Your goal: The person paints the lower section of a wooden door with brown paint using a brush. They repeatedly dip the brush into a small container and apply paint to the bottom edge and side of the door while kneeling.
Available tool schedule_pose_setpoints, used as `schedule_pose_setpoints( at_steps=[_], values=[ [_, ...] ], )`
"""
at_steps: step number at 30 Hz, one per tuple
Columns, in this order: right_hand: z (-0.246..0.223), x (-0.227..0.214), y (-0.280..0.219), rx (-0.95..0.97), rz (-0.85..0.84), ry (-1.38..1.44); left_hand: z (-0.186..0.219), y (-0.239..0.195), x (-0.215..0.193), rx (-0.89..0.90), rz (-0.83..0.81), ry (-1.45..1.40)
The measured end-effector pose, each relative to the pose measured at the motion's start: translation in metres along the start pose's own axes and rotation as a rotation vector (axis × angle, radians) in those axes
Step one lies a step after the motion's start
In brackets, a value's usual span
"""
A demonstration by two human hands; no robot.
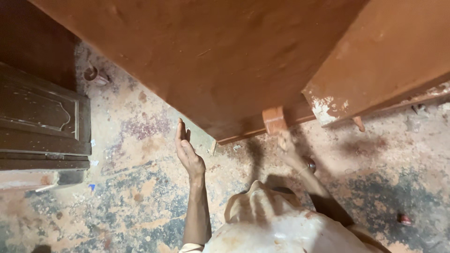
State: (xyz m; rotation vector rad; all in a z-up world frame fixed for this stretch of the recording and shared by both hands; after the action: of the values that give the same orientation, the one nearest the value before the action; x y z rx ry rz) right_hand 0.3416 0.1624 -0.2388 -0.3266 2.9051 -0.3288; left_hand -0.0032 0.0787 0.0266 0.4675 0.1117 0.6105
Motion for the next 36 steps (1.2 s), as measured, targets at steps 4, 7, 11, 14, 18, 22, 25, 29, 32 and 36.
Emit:
schedule_pose_setpoints(
  at_steps=[4, 7, 11, 14, 18, 22, 25, 29, 32, 36],
  values=[
    [0.018, 0.014, -0.017, 0.209, -0.057, -0.061, -0.022, -0.001, -0.007, -0.078, 0.013, 0.049],
    [-0.089, 0.009, -0.028, -0.153, -0.152, -0.16, -0.034, 0.0, 0.0, -0.118, -0.024, 0.049],
    [-0.239, -0.002, -0.07, -0.537, -0.19, -0.19, -0.043, 0.005, 0.012, -0.115, -0.041, 0.122],
    [-0.294, -0.004, -0.096, -0.704, -0.138, -0.111, -0.044, 0.002, 0.011, -0.091, -0.029, 0.13],
    [-0.245, 0.032, -0.058, -0.482, -0.205, 0.025, -0.058, -0.003, 0.006, -0.069, -0.045, 0.124],
    [-0.12, 0.092, -0.019, -0.547, -0.106, -0.217, -0.088, -0.018, 0.0, -0.032, -0.109, 0.13],
    [0.004, 0.121, -0.014, -0.296, -0.197, -0.133, -0.113, -0.032, -0.001, -0.026, -0.157, 0.191],
    [0.094, 0.136, -0.009, 0.144, -0.306, -0.132, -0.153, -0.052, -0.006, -0.215, -0.218, 0.296],
    [0.028, 0.13, -0.012, -0.17, -0.389, -0.056, -0.166, -0.067, -0.011, -0.289, -0.24, 0.231],
    [-0.108, 0.111, -0.03, -0.521, -0.526, 0.072, -0.154, -0.073, -0.013, -0.079, -0.26, 0.147]
  ],
)
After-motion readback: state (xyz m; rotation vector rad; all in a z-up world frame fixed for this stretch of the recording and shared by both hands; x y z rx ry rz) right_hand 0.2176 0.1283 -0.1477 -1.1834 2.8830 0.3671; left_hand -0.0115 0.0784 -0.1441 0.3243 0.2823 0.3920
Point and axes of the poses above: each hand's wrist, its own y-axis towards the middle knuckle, its own x-axis out of the palm, z = x × y, the point moved 8 cm from there along y, towards the middle knuckle, and after that the axes turned 6 degrees about x, right-handed, at the moved point
